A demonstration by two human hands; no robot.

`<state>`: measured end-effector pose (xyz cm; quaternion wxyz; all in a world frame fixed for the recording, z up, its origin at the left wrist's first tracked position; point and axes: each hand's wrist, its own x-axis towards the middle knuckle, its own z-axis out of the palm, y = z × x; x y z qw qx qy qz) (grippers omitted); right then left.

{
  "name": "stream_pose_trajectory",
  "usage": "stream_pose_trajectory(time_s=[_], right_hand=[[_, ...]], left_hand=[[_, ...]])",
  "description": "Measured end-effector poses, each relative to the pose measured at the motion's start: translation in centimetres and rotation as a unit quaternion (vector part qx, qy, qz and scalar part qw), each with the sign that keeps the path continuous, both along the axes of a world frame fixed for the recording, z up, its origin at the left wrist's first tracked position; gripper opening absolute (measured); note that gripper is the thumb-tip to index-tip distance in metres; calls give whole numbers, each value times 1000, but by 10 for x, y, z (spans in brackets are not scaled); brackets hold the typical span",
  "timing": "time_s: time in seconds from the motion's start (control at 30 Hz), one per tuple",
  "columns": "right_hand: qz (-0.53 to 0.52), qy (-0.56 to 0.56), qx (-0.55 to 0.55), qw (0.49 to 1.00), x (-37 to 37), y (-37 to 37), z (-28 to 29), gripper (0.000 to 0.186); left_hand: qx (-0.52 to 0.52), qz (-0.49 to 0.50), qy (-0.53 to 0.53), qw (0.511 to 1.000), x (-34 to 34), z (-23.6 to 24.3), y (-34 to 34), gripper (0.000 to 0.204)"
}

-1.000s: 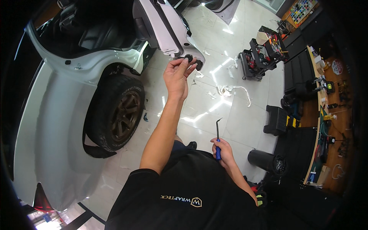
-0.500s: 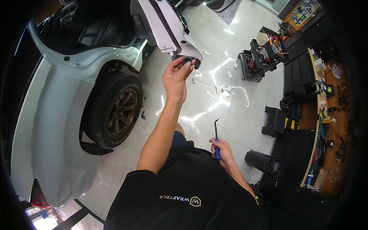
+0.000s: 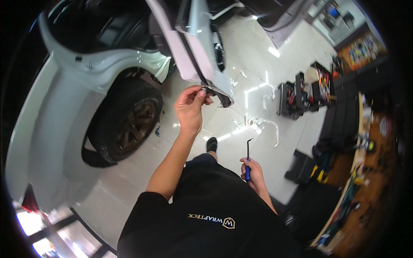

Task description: The person removes several small plastic clips and trim pieces from the exterior of a white car door using a pry tool and hands. The person then removes the door handle assembly.

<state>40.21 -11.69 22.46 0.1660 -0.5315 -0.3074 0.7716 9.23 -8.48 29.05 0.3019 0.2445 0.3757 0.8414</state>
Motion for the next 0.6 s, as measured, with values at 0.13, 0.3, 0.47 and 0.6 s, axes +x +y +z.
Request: stream_pose_trajectory(time_s=[0.13, 0.3, 0.47, 0.6], right_hand=[[47, -46, 30, 997, 8, 68, 20, 23], [47, -89, 50, 994, 14, 128, 35, 22], [170, -119, 40, 977, 6, 164, 34, 24], [264, -138, 46, 954, 0, 185, 34, 24]], left_hand=[[19, 24, -28, 999, 11, -5, 18, 13], [30, 59, -47, 997, 29, -1, 32, 14], [43, 92, -80, 992, 34, -8, 41, 17], [32, 93, -122, 988, 32, 2, 41, 23]])
